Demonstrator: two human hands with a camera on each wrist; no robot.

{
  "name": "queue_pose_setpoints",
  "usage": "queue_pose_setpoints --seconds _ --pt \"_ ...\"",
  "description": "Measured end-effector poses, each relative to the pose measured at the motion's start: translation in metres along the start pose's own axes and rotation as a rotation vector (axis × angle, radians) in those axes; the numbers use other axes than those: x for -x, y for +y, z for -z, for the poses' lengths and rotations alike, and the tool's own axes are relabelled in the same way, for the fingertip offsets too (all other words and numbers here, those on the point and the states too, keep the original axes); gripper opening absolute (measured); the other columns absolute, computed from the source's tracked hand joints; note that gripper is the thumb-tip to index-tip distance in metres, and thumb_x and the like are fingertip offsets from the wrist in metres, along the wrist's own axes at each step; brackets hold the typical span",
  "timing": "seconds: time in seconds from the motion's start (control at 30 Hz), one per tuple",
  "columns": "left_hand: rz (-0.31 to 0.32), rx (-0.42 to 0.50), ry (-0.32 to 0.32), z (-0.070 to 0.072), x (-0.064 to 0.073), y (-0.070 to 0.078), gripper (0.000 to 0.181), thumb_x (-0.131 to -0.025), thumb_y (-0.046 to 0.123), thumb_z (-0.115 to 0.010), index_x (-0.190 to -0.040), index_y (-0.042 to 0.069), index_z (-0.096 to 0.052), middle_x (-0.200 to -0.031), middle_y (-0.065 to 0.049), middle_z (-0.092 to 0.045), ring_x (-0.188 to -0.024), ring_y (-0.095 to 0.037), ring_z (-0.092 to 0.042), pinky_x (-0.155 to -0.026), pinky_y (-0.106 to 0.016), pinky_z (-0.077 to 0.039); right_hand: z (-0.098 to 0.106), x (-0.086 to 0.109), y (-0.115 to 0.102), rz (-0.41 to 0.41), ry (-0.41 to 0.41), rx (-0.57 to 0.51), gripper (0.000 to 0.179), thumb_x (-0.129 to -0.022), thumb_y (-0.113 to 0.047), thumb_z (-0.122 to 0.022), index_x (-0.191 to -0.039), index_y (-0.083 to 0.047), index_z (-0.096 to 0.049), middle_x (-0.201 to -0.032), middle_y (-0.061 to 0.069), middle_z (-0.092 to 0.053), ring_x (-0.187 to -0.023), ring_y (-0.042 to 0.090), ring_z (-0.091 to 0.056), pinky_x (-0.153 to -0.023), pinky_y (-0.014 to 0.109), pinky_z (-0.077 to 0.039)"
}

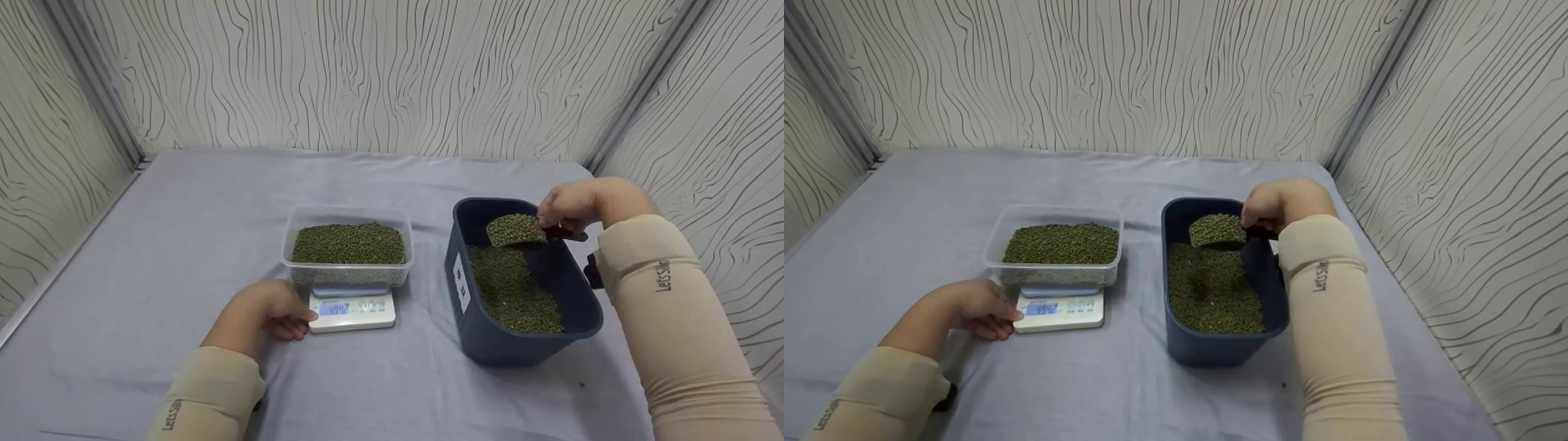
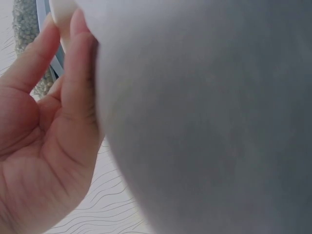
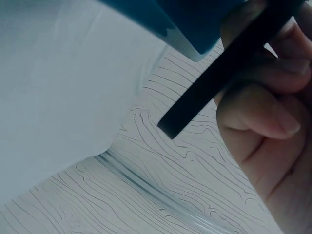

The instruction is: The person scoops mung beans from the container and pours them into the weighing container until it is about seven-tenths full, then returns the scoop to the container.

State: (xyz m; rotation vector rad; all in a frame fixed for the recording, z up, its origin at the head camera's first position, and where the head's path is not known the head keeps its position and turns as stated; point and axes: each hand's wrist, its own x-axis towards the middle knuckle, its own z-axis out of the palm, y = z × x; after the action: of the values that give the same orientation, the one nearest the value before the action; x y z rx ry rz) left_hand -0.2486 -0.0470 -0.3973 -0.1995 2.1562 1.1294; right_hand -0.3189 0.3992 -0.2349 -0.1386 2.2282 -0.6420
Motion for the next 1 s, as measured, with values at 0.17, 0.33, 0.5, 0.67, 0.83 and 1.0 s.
queue_pose_setpoints --seconds 0.17,0.33,0.5,0.67,0.83,1.0 --pt "0.006 0.007 -0.005 -0.0003 -0.0008 -0.001 0.017 -0.082 0.015 -0.069 -0.077 -0.001 -0.064 -0.067 -0.007 -0.063 -0.056 -0.011 -0.062 -0.057 -0.024 -0.054 0.0012 0.0009 0.0024 -0.024 0.023 -0.031 0.033 -0.094 -0.007 -0.041 -0.061 -0.014 -0.042 -0.055 -0.005 -0.038 -0.048 0.008 -0.032 -0.051 0.021 -0.031" --pt "0.017 0.018 -0.011 0.0 -0.0015 -0.0012 0.017 -0.082 0.014 -0.068 -0.077 -0.001 -0.064 -0.066 -0.006 -0.063 -0.056 -0.011 -0.061 -0.056 -0.023 -0.053 0.0018 0.0004 0.0048 -0.025 0.03 -0.07 0.031 -0.093 -0.007 -0.041 -0.064 -0.014 -0.046 -0.057 -0.005 -0.042 -0.05 0.007 -0.036 -0.052 0.019 -0.033" --pt "0.012 0.017 -0.012 -0.0005 -0.0014 -0.0003 0.018 -0.083 0.014 -0.068 -0.077 -0.002 -0.064 -0.066 -0.006 -0.063 -0.056 -0.011 -0.061 -0.057 -0.023 -0.054 0.0008 -0.0001 0.0064 -0.027 0.041 -0.069 0.03 -0.092 -0.006 -0.043 -0.064 -0.015 -0.047 -0.059 -0.006 -0.045 -0.051 0.007 -0.038 -0.053 0.019 -0.035" --pt "0.018 0.017 -0.014 -0.0004 -0.0013 0.0001 0.018 -0.083 0.014 -0.067 -0.077 -0.002 -0.064 -0.066 -0.006 -0.063 -0.056 -0.01 -0.061 -0.057 -0.023 -0.054 0.0021 -0.0001 0.0075 -0.03 0.031 -0.065 0.03 -0.093 -0.007 -0.043 -0.064 -0.014 -0.046 -0.059 -0.006 -0.044 -0.051 0.007 -0.038 -0.053 0.019 -0.035" --pt "0.022 0.005 -0.018 0.0001 -0.0018 0.0 0.018 -0.083 0.015 -0.067 -0.076 -0.001 -0.064 -0.066 -0.006 -0.063 -0.056 -0.01 -0.061 -0.058 -0.023 -0.054 0.0026 0.001 0.0077 -0.039 0.031 -0.063 0.03 -0.094 -0.009 -0.042 -0.064 -0.014 -0.046 -0.058 -0.005 -0.042 -0.052 0.008 -0.038 -0.052 0.02 -0.035" --pt "0.025 0.001 -0.015 0.0003 -0.0021 -0.0004 0.019 -0.083 0.016 -0.068 -0.076 -0.001 -0.064 -0.066 -0.005 -0.063 -0.056 -0.01 -0.061 -0.057 -0.023 -0.054 0.0029 0.0013 0.0068 -0.04 0.027 -0.081 0.03 -0.094 -0.01 -0.043 -0.065 -0.014 -0.047 -0.058 -0.005 -0.043 -0.053 0.008 -0.039 -0.053 0.02 -0.036"
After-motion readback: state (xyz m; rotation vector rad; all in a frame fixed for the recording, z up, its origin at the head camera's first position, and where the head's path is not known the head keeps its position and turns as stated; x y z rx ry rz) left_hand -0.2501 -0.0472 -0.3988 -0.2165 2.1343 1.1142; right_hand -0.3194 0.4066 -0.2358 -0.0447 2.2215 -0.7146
